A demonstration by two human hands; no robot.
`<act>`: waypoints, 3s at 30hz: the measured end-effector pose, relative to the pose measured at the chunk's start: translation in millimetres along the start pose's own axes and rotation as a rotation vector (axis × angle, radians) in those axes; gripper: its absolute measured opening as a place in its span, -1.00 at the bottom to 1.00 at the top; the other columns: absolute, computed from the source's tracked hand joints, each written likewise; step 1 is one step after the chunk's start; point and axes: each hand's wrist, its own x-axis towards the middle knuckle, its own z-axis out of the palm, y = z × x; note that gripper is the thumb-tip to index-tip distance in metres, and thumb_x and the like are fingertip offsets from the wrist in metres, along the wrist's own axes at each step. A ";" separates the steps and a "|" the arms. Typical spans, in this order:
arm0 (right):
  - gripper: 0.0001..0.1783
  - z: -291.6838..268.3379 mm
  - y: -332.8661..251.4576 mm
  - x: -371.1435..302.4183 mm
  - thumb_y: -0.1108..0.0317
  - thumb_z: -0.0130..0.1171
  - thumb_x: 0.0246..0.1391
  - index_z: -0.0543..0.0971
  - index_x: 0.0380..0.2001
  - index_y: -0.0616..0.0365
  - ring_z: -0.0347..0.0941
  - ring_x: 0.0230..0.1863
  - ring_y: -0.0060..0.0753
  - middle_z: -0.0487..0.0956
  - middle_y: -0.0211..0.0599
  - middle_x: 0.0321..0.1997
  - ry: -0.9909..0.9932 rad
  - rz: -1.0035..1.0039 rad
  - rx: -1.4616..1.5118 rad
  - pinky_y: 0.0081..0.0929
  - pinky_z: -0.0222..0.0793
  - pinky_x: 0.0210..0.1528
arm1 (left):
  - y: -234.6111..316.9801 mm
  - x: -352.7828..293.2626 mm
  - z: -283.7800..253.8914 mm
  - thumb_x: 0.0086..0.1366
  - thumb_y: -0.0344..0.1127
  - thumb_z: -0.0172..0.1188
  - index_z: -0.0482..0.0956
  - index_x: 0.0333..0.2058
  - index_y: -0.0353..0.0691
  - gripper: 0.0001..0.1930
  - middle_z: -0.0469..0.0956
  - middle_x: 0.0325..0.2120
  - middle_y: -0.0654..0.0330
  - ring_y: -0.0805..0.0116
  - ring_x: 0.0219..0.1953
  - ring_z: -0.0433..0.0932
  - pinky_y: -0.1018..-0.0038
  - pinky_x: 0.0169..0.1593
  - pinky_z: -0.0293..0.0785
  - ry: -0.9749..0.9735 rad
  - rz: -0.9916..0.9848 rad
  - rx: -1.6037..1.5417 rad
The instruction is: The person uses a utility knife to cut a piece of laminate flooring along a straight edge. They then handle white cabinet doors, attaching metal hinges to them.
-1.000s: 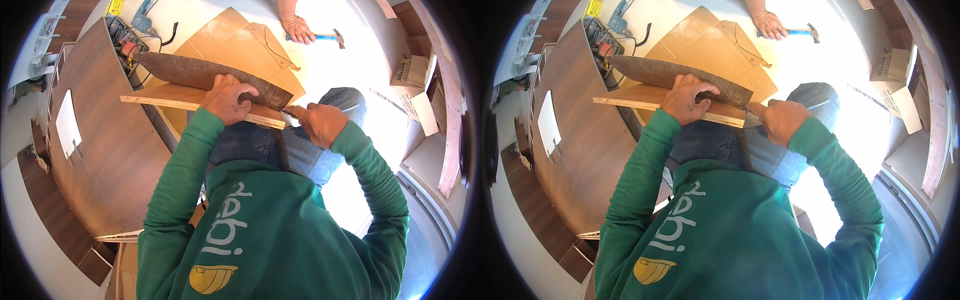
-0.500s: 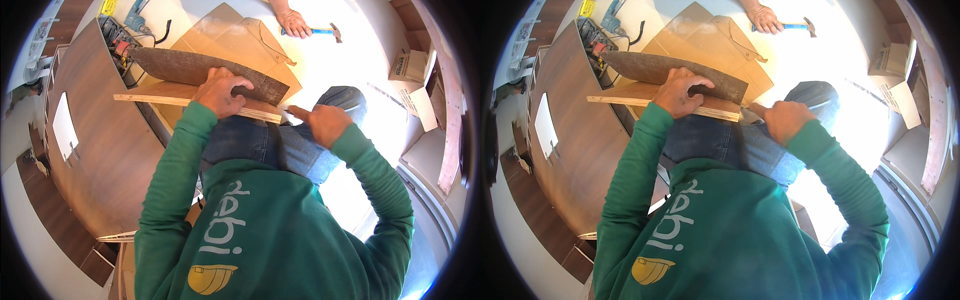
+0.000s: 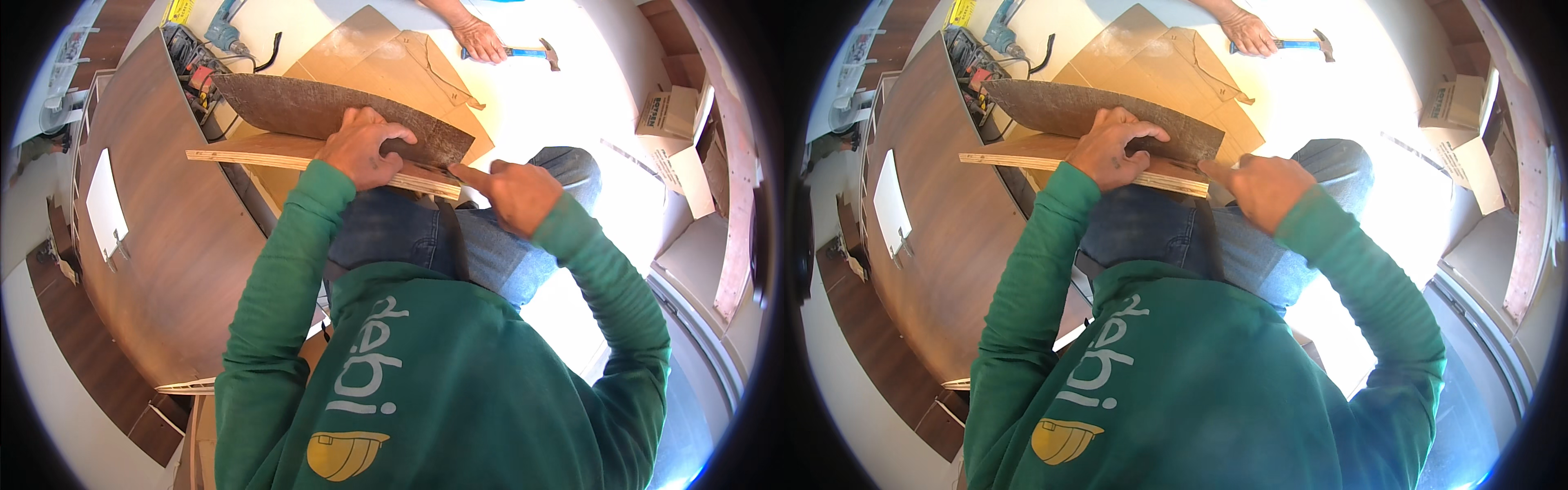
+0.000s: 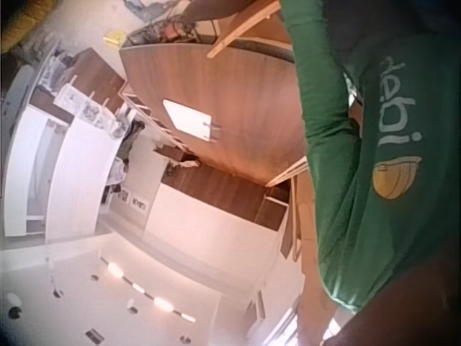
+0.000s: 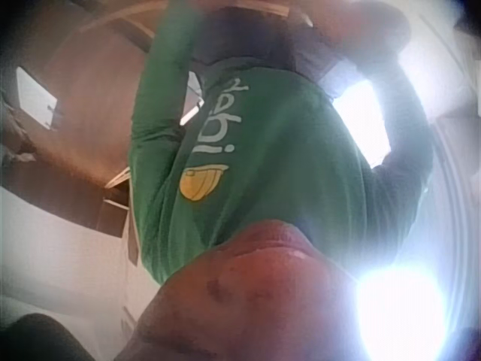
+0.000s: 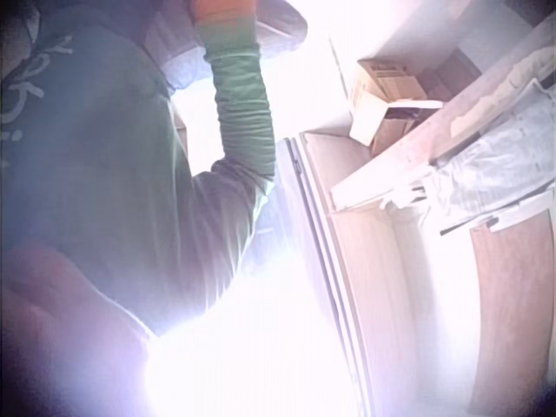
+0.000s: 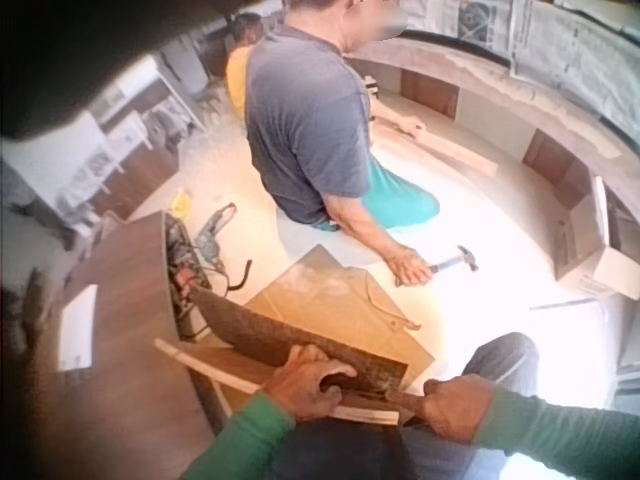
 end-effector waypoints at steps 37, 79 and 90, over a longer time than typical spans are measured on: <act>-0.22 -24.8 3.1 -16.5 0.57 0.09 0.21 0.45 0.49 -0.23 0.70 -0.29 0.04 0.67 -0.05 -0.37 -0.298 0.235 -0.115 0.00 0.62 -0.18 | 5.3 -5.5 1.7 0.22 -0.30 0.20 0.76 0.18 0.27 -0.46 0.40 -0.09 0.17 0.11 0.04 0.40 0.15 0.18 0.57 -0.051 -0.025 0.090; -0.32 -73.0 6.7 -3.5 0.49 0.25 0.14 0.54 0.37 -0.15 0.72 -0.24 0.00 0.70 -0.16 -0.44 -0.322 -0.007 -0.129 -0.09 0.63 -0.15 | -0.6 -5.5 4.7 0.22 -0.28 0.16 0.73 0.22 0.24 -0.43 0.38 -0.08 0.17 0.09 0.05 0.38 0.14 0.21 0.51 -0.034 0.024 0.130; -0.37 -20.5 16.2 7.8 0.48 0.16 0.29 0.45 0.42 -0.02 0.68 -0.29 0.11 0.68 0.05 -0.35 -0.025 -0.176 0.256 -0.03 0.58 -0.20 | -2.2 0.6 3.2 0.22 -0.26 0.18 0.70 0.26 0.24 -0.41 0.39 -0.05 0.14 0.10 0.03 0.39 0.15 0.24 0.47 -0.071 0.010 0.131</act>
